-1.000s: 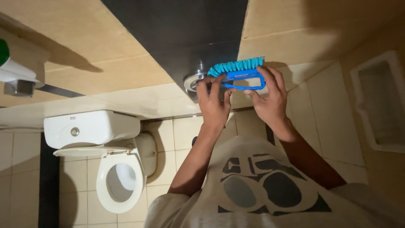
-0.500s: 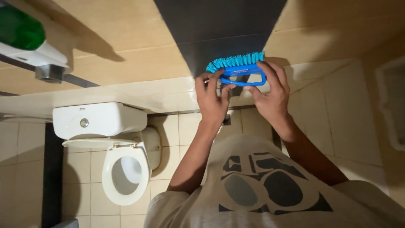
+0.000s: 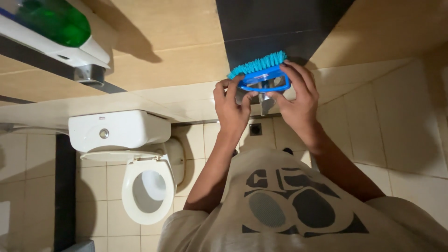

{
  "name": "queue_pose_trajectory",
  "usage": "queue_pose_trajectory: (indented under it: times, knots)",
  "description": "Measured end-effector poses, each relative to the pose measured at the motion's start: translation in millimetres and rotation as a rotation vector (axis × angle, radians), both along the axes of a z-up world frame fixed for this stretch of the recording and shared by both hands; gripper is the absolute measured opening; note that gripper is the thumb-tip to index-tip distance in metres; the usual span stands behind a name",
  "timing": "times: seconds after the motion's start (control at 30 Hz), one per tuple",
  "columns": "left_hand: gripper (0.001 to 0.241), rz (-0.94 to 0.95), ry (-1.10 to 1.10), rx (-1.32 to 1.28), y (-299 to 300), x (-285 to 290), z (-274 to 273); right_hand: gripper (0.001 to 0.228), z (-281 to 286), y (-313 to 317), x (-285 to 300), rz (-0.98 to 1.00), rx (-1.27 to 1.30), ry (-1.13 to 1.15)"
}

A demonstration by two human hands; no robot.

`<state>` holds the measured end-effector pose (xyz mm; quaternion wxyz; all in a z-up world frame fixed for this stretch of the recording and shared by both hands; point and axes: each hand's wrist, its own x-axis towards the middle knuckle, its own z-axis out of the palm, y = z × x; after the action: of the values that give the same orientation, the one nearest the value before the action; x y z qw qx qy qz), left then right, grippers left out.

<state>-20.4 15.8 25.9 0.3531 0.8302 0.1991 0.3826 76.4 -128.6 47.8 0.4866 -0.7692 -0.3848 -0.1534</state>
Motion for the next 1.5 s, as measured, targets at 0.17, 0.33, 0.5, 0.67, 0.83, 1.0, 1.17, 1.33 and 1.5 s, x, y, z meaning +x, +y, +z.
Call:
queue_pose_trajectory:
  times: [0.17, 0.33, 0.5, 0.67, 0.83, 1.0, 1.17, 1.33, 1.5]
  knots:
    - [0.050, -0.021, 0.001, -0.007, 15.2, -6.1, -9.1, 0.068, 2.2, 13.8, -6.4, 0.005, -0.024, -0.035]
    - [0.050, -0.033, 0.000, 0.007, 25.3, -10.1, -17.5, 0.069, 2.8, 23.6, -12.3, 0.024, -0.027, -0.043]
    - [0.052, -0.037, 0.029, 0.024, 31.9, -13.4, -28.5, 0.069, 2.8, 32.4, -20.9, 0.021, -0.024, -0.013]
    - [0.051, -0.006, 0.070, 0.100, 38.3, -18.6, -27.5, 0.069, -9.0, 43.1, -28.2, 0.011, -0.003, -0.004]
    - [0.058, -0.121, 0.027, 0.131, 46.4, -22.2, -31.2, 0.083, -37.6, 54.3, -37.5, 0.008, 0.149, 0.197]
    - [0.062, -0.169, 0.036, 0.126, 53.2, -24.9, -17.9, 0.084, -60.0, 63.9, -42.6, 0.088, 0.384, 0.691]
    - [0.060, -0.228, 0.050, 0.120, 63.2, -25.5, -8.8, 0.081, -82.3, 72.4, -45.2, 0.108, 0.526, 0.736]
    - [0.055, -0.242, 0.101, 0.092, 73.5, -26.8, -18.5, 0.072, -116.9, 79.3, -43.2, 0.075, 0.512, 0.712]
    - [0.054, -0.253, 0.033, -0.083, 76.4, -25.7, -27.3, 0.069, -127.4, 78.6, -39.6, 0.270, 0.591, 0.740]
